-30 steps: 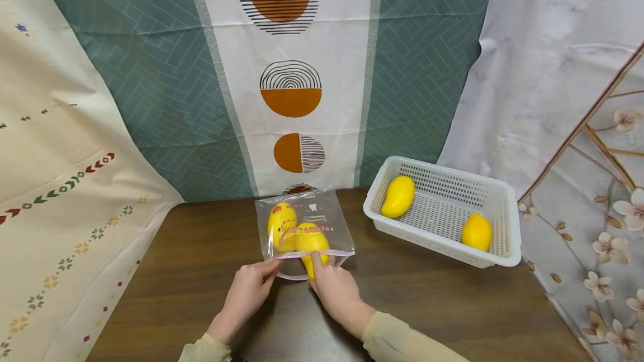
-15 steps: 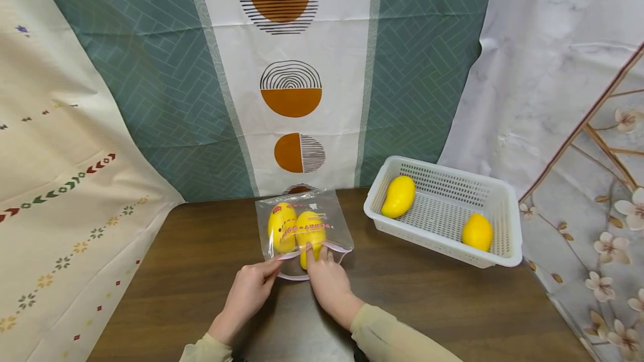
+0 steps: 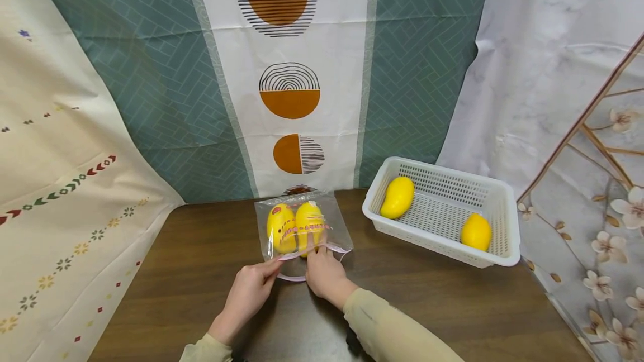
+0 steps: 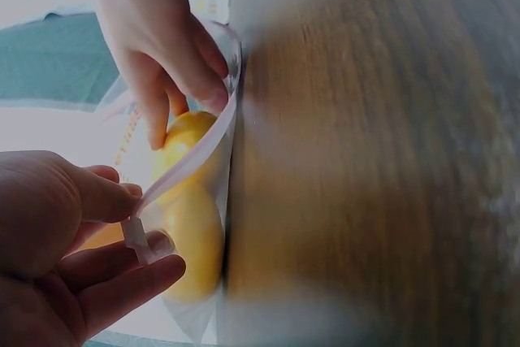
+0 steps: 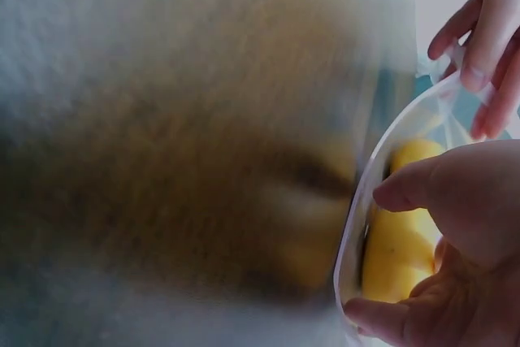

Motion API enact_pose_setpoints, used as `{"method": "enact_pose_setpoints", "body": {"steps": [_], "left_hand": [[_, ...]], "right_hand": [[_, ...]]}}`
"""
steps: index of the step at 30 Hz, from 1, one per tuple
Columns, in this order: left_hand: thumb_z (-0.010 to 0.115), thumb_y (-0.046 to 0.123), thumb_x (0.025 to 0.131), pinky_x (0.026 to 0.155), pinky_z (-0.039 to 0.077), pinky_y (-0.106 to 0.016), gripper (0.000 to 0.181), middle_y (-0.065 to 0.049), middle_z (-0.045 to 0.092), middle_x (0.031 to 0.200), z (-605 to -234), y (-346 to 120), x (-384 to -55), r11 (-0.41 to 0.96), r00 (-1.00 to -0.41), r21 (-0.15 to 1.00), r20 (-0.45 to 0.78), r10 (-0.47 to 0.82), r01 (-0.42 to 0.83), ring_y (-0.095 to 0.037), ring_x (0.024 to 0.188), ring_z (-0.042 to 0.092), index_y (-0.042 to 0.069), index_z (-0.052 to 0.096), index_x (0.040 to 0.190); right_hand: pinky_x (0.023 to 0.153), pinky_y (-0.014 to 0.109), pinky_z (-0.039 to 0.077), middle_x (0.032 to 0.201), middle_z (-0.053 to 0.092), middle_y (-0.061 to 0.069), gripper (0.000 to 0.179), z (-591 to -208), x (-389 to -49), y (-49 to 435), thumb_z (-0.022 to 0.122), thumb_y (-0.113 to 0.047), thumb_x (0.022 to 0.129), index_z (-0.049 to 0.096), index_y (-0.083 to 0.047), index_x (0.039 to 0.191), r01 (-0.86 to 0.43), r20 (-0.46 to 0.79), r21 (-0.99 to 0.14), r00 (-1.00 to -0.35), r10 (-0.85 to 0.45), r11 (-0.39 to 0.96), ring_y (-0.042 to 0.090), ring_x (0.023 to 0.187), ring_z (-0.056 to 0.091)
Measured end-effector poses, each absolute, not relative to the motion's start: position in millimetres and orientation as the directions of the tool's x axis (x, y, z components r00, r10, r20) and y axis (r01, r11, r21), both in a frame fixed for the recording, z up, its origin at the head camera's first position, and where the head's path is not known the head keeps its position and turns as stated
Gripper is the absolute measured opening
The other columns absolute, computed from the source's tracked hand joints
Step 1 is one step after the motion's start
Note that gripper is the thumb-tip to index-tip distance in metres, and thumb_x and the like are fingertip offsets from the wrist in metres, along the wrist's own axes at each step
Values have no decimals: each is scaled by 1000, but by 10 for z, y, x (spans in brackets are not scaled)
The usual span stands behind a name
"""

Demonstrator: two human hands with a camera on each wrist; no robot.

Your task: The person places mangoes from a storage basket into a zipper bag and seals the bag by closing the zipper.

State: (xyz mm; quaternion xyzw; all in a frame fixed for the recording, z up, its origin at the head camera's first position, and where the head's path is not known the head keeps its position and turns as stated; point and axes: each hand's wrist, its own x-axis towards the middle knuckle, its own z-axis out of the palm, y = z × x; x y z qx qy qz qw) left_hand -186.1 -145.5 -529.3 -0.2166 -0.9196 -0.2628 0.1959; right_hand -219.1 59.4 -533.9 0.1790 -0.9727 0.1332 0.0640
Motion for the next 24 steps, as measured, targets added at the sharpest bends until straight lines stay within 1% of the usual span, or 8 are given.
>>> {"method": "enact_pose_setpoints", "body": {"steps": [4,6,12,15,19,21,24], "left_hand": [[85,-7,85,83,65,-43,35,-9,78,120,-5297,-1448,-1861,770,-830,395,473,296,500,-27,106,78,5,83,118],[86,-7,85,83,65,-43,35,-9,79,120,-5297,-1444,-1854,771,-831,397,474,293,498,-27,106,78,5,83,118],[85,-8,84,83,65,-43,36,-9,79,120,-5297,-1430,-1851,772,-824,387,484,296,505,-27,105,78,5,83,118],[85,-7,85,83,65,-43,35,-9,79,120,-5294,-1425,-1854,771,-819,383,490,298,510,-27,106,78,5,83,118],[86,-7,84,83,65,-43,35,-9,79,120,-5291,-1419,-1847,772,-821,385,490,295,507,-26,105,78,5,83,117],[86,-7,84,83,65,-43,35,-9,79,119,-5292,-1415,-1846,771,-819,385,493,293,508,-26,105,78,5,84,116],[86,-7,84,83,65,-43,34,-9,79,119,-5289,-1416,-1844,771,-819,386,493,293,508,-26,105,78,5,84,116]], "right_hand": [[79,50,64,145,50,42,81,-5327,-2246,582,74,-14,93,33,7,159,-364,144,-254,-930,-338,896,45,103,69],[80,50,64,147,47,43,81,-5330,-2264,573,74,-15,94,32,7,159,-358,131,-249,-933,-335,900,46,105,70],[77,46,65,151,42,44,81,-5359,-2317,554,78,-16,93,34,7,158,-351,135,-208,-935,-329,913,45,102,72],[77,44,65,154,39,44,81,-5367,-2344,547,78,-15,93,36,7,158,-351,131,-208,-935,-330,913,43,100,73],[79,46,65,156,36,42,82,-5346,-2335,553,77,-14,93,34,5,160,-335,101,-254,-942,-320,907,44,107,72],[82,47,64,155,38,41,82,-5321,-2307,561,76,-14,94,32,5,161,-337,92,-265,-942,-324,904,45,110,71],[90,49,62,157,37,41,82,-5286,-2251,570,74,-13,97,29,4,163,-354,81,-279,-935,-345,893,46,117,68]]}}
